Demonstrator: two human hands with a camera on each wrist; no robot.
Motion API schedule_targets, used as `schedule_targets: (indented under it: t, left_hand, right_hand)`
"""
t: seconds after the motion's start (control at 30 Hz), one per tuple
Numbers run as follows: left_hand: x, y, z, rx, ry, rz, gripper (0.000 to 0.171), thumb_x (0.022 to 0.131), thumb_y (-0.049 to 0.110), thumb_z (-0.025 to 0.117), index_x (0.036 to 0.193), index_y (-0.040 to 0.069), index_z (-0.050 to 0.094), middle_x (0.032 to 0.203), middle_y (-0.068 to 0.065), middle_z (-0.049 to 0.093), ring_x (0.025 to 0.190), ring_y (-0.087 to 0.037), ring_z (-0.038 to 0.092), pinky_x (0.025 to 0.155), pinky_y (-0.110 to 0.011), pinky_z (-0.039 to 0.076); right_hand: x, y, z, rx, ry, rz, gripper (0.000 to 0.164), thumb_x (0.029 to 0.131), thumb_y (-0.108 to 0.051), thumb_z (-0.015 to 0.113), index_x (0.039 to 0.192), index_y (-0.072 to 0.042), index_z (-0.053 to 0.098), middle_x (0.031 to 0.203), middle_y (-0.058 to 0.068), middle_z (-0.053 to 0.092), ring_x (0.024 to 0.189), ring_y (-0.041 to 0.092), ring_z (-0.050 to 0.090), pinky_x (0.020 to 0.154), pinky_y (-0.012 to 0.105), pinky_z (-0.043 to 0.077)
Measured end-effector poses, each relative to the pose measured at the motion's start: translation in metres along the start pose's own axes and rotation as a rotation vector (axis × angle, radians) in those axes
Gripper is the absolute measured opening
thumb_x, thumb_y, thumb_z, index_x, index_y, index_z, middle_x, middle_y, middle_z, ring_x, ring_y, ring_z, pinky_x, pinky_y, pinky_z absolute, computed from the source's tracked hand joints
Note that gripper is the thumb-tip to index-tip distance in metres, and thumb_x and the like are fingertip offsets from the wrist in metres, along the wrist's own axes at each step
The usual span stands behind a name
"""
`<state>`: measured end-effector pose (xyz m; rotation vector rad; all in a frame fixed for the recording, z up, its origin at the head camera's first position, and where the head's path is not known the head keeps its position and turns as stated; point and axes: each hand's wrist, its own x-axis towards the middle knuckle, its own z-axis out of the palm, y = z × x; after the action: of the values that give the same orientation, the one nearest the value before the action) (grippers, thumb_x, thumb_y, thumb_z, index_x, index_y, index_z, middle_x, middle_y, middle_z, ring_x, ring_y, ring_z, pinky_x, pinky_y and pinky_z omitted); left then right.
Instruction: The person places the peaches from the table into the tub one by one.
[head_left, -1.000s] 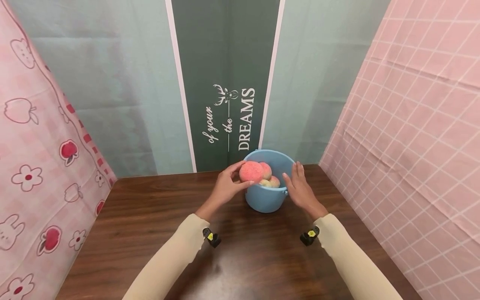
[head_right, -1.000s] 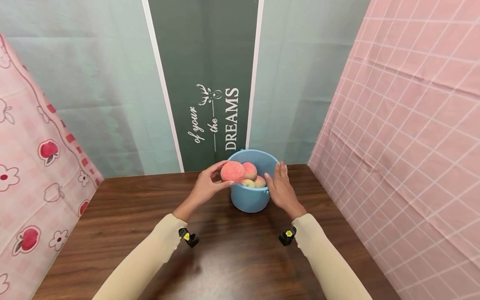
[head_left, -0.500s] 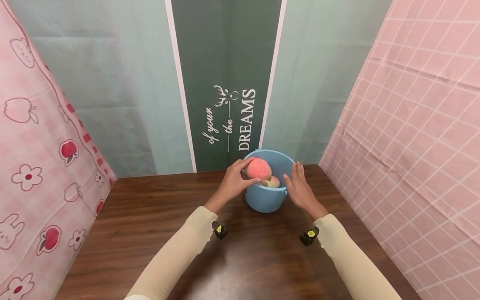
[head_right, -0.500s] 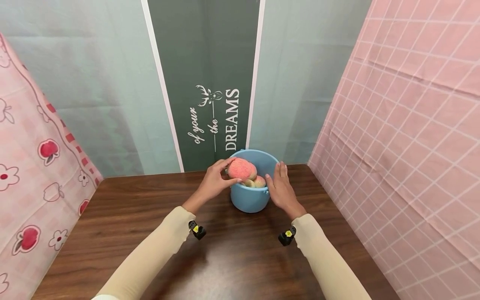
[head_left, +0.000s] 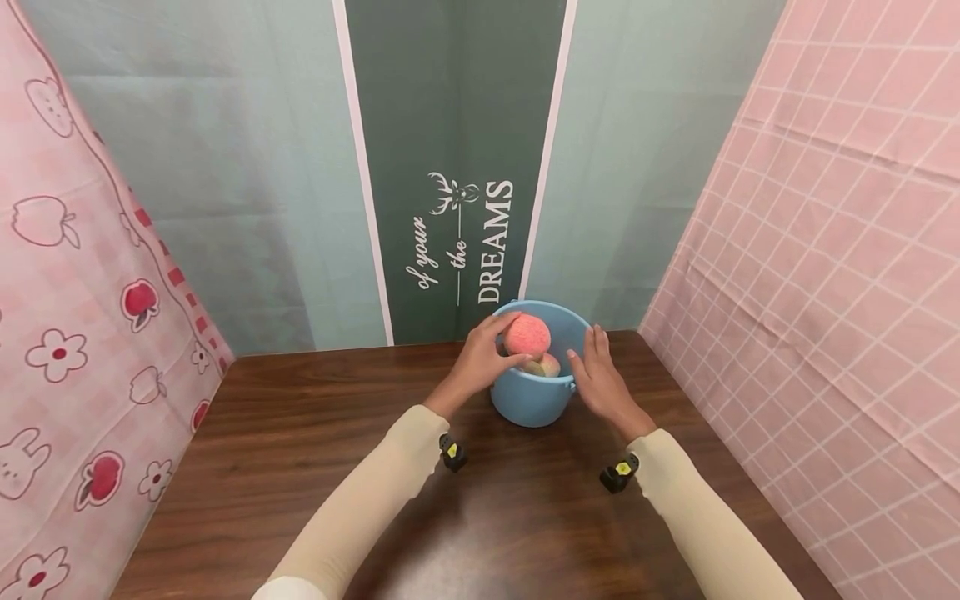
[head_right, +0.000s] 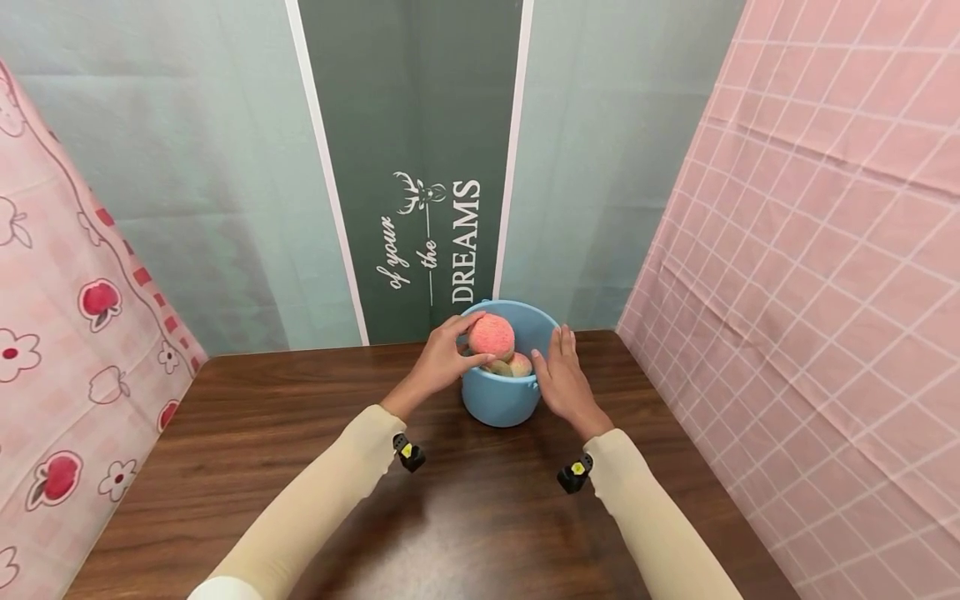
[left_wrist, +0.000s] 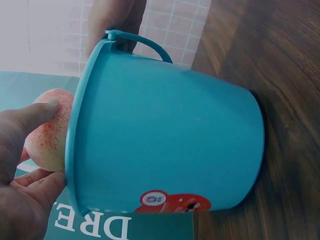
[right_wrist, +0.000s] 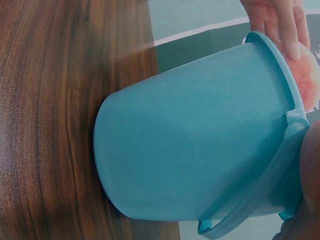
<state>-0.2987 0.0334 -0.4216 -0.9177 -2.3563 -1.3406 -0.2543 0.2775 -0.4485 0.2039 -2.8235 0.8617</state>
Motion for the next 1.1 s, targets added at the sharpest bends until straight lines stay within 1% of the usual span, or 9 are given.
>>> schedule_targets:
  t: [0.1, 0.3, 0.43, 0.57, 0.63, 0.7, 0.8, 0.93, 1.1]
  left_hand:
    - [0.005, 0.001, 0.007, -0.001, -0.009, 0.022, 0.075, 0.081, 0.017, 0.088, 0.147, 0.006, 0.052, 0.140, -0.013, 0.058, 0.120, -0.023, 0.059, 0.096, -0.035, 0.055]
    - [0.009, 0.001, 0.020, 0.031, -0.043, 0.017, 0.076, 0.082, 0.020, 0.087, 0.149, 0.008, 0.050, 0.134, -0.012, 0.059, 0.114, -0.019, 0.059, 0.093, -0.026, 0.055]
    - [0.009, 0.000, 0.022, 0.050, -0.037, 0.031, 0.079, 0.082, 0.021, 0.088, 0.149, 0.008, 0.049, 0.136, -0.012, 0.058, 0.117, -0.020, 0.057, 0.095, -0.028, 0.054]
    - [0.012, 0.001, 0.020, 0.030, -0.027, 0.055, 0.098, 0.079, 0.027, 0.090, 0.158, 0.013, 0.035, 0.152, -0.011, 0.046, 0.136, -0.024, 0.046, 0.110, -0.039, 0.044]
    - [0.013, 0.002, 0.019, 0.010, -0.028, 0.043, 0.108, 0.077, 0.030, 0.091, 0.162, 0.021, 0.025, 0.159, -0.008, 0.038, 0.144, -0.023, 0.038, 0.115, -0.045, 0.038]
    - [0.013, 0.002, 0.019, -0.012, -0.037, 0.025, 0.113, 0.077, 0.029, 0.091, 0.163, 0.026, 0.019, 0.162, -0.007, 0.033, 0.146, -0.023, 0.035, 0.115, -0.049, 0.037]
    - [0.011, 0.002, 0.019, -0.027, -0.057, -0.002, 0.113, 0.078, 0.031, 0.090, 0.164, 0.030, 0.016, 0.163, -0.006, 0.031, 0.147, -0.024, 0.034, 0.114, -0.052, 0.037]
    - [0.006, -0.001, 0.016, -0.028, -0.056, -0.012, 0.112, 0.079, 0.035, 0.089, 0.164, 0.028, 0.016, 0.163, -0.006, 0.030, 0.147, -0.024, 0.034, 0.114, -0.052, 0.037]
    - [0.001, -0.003, 0.001, -0.054, -0.047, -0.025, 0.108, 0.082, 0.036, 0.087, 0.164, 0.027, 0.016, 0.164, -0.007, 0.029, 0.148, -0.024, 0.034, 0.115, -0.049, 0.036]
  right_hand:
    - [0.001, -0.001, 0.001, 0.002, 0.001, 0.005, 0.078, 0.109, -0.051, 0.026, 0.160, 0.000, -0.005, 0.168, 0.013, -0.019, 0.154, 0.035, -0.011, 0.119, 0.064, 0.012]
    - [0.000, -0.003, 0.002, -0.002, 0.005, -0.001, 0.079, 0.109, -0.053, 0.023, 0.160, 0.002, -0.004, 0.168, 0.015, -0.017, 0.154, 0.036, -0.010, 0.118, 0.064, 0.014]
    - [-0.001, -0.002, 0.003, -0.013, 0.009, -0.013, 0.080, 0.109, -0.054, 0.019, 0.159, 0.003, -0.004, 0.167, 0.016, -0.017, 0.154, 0.037, -0.009, 0.119, 0.064, 0.015]
    - [0.000, -0.002, 0.001, -0.020, 0.026, -0.021, 0.078, 0.110, -0.051, 0.020, 0.159, 0.004, -0.003, 0.167, 0.018, -0.015, 0.154, 0.038, -0.008, 0.119, 0.064, 0.016]
    - [0.000, -0.002, -0.001, -0.014, 0.026, -0.019, 0.077, 0.110, -0.050, 0.022, 0.159, 0.004, -0.003, 0.167, 0.017, -0.016, 0.154, 0.038, -0.008, 0.118, 0.065, 0.016]
    - [0.000, -0.001, -0.002, -0.015, 0.022, -0.014, 0.077, 0.110, -0.050, 0.022, 0.159, 0.003, -0.004, 0.167, 0.016, -0.017, 0.154, 0.038, -0.008, 0.117, 0.066, 0.015]
    - [0.000, -0.001, -0.002, -0.013, 0.012, 0.001, 0.079, 0.109, -0.053, 0.022, 0.160, 0.001, -0.005, 0.168, 0.014, -0.018, 0.154, 0.035, -0.011, 0.118, 0.066, 0.014]
    - [0.001, -0.003, 0.003, -0.015, -0.005, -0.001, 0.079, 0.109, -0.053, 0.022, 0.160, 0.000, -0.005, 0.168, 0.015, -0.017, 0.154, 0.034, -0.012, 0.118, 0.066, 0.014]
    - [0.008, -0.009, 0.007, -0.013, -0.019, -0.036, 0.079, 0.109, -0.053, 0.024, 0.160, 0.002, -0.002, 0.168, 0.016, -0.015, 0.154, 0.036, -0.012, 0.119, 0.064, 0.009]
